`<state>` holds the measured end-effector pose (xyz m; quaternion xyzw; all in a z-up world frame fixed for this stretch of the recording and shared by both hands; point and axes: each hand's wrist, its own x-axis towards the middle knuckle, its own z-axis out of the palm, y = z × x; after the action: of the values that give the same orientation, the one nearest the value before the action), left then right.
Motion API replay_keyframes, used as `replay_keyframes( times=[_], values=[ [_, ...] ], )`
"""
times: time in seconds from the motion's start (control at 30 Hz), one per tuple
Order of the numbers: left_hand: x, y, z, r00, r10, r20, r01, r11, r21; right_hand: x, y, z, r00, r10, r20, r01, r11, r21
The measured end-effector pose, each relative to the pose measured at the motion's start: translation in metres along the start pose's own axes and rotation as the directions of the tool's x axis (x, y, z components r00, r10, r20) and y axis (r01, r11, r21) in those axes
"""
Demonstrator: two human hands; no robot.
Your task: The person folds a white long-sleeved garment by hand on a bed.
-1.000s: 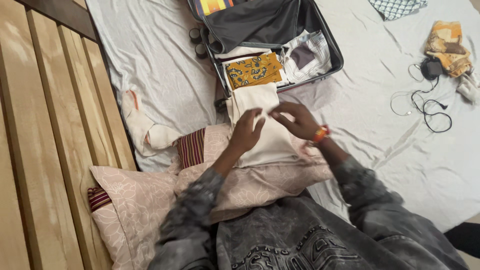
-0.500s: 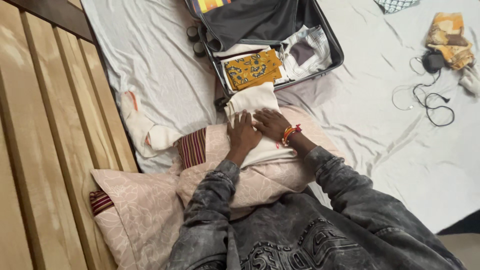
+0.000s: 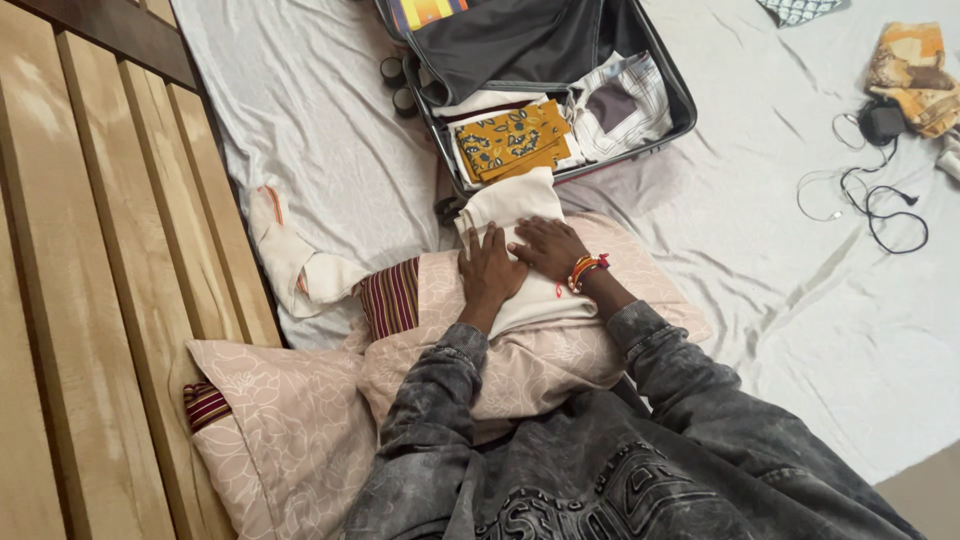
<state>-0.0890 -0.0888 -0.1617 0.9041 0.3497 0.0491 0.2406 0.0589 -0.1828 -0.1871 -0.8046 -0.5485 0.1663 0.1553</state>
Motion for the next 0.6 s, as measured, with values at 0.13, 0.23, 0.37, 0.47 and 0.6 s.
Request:
replay_keyframes(
  times=[0.13, 0.23, 0.37, 0.47, 0.6],
  values=[
    [0.0004, -0.0014, 0.0029, 1.000, -0.007, 0.000, 0.007, 0.999, -0.031, -0.0035, 0.0010, 0.0002, 0.999, -0.047, 0.004, 0.047, 0.998, -0.036],
    [0.0015, -0.0016, 0.0039, 1.000, -0.007, 0.006, 0.008, 1.000, -0.029, -0.0022, 0.0004, 0.0010, 1.000, -0.015, -0.009, 0.016, 1.000, 0.021],
    [0.0032, -0.0028, 0.0036, 1.000, 0.004, 0.023, -0.004, 1.000, -0.016, -0.0012, 0.0009, -0.0005, 1.000, -0.008, -0.015, 0.009, 1.000, 0.030],
    [0.0022, -0.0035, 0.0069, 1.000, 0.006, 0.000, -0.006, 1.000, -0.031, -0.0036, 0.0010, -0.0014, 0.999, -0.021, -0.031, 0.022, 0.999, 0.043],
    [0.0011, -0.0059, 0.0088, 0.998, 0.046, -0.033, -0.047, 0.999, -0.025, -0.0046, 0.0004, -0.0030, 0.998, 0.003, -0.068, 0.002, 0.997, 0.071]
  ],
)
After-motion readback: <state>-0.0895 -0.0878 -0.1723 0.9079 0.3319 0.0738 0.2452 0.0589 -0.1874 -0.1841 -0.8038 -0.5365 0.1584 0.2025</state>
